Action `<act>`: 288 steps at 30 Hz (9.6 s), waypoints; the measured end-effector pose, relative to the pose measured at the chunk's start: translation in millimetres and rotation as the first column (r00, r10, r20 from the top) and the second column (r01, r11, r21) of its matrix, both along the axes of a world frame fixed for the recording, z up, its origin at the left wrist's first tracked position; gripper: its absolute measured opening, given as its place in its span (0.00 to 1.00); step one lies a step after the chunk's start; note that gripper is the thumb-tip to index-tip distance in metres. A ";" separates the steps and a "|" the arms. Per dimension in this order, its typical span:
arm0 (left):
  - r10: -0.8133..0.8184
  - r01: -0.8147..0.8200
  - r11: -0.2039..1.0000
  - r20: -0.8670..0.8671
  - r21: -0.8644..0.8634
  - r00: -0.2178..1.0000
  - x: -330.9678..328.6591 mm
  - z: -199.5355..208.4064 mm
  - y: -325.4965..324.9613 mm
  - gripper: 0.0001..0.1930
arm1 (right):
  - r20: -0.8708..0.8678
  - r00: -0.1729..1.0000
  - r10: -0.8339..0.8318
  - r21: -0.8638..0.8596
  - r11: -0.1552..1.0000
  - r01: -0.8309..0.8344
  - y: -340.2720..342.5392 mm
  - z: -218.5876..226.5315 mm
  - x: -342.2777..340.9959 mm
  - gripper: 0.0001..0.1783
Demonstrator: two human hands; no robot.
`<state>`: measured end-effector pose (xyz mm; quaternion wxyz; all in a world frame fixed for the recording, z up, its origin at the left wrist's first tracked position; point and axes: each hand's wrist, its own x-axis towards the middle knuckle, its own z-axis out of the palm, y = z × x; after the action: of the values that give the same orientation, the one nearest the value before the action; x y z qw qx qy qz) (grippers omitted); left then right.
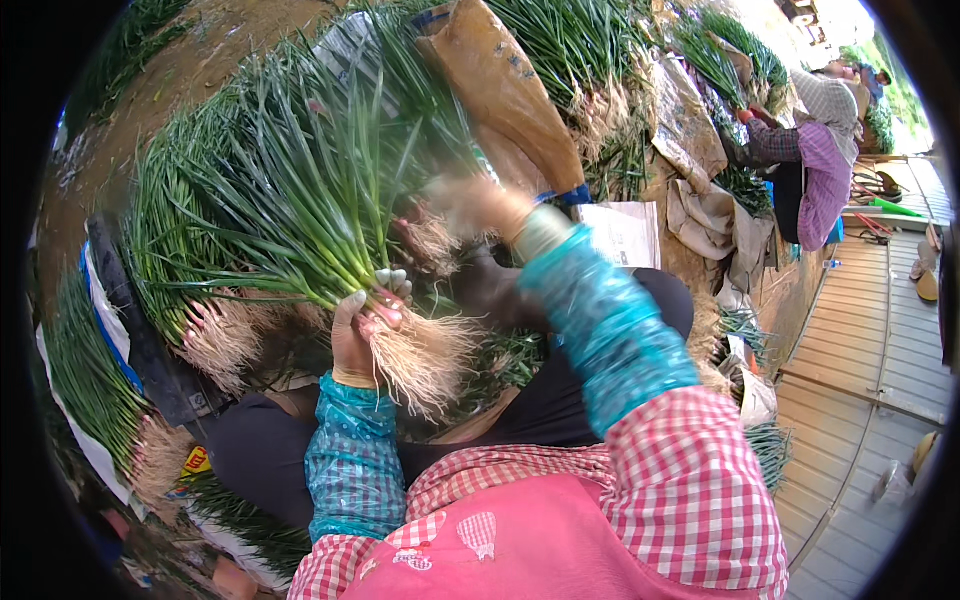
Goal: The person sits on the floor and processes green onions by hand. They pick up bunches, remove roots and trim the onions, then place them into a sack.
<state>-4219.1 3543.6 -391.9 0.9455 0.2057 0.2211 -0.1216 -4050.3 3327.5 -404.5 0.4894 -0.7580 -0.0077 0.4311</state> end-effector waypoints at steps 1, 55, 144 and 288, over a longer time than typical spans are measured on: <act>-0.016 0.016 1.000 -0.018 -0.020 1.000 -2.9 -3.3 5.1 0.21 | -0.226 0.972 -0.067 0.150 0.983 0.102 40.1 -13.1 -31.0 0.18; -0.102 0.105 0.993 0.048 -0.045 0.994 6.2 19.7 12.8 0.27 | 0.576 0.803 0.150 -0.262 0.965 0.008 24.7 10.2 -123.0 0.12; -0.081 0.323 0.900 0.616 -0.292 0.784 22.9 -23.5 32.9 0.32 | -0.078 0.579 0.811 -0.199 0.557 -0.807 71.6 -110.7 -128.4 0.23; -0.068 0.277 0.890 0.496 -0.362 0.866 -2.2 69.2 41.0 0.23 | 0.641 0.741 -0.199 0.181 0.978 0.106 76.1 109.8 -128.3 0.10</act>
<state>-4221.4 3584.5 -322.7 0.9770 0.0395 -0.0659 -0.1989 -4178.6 3403.6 -294.7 0.5385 -0.8246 -0.1452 0.0949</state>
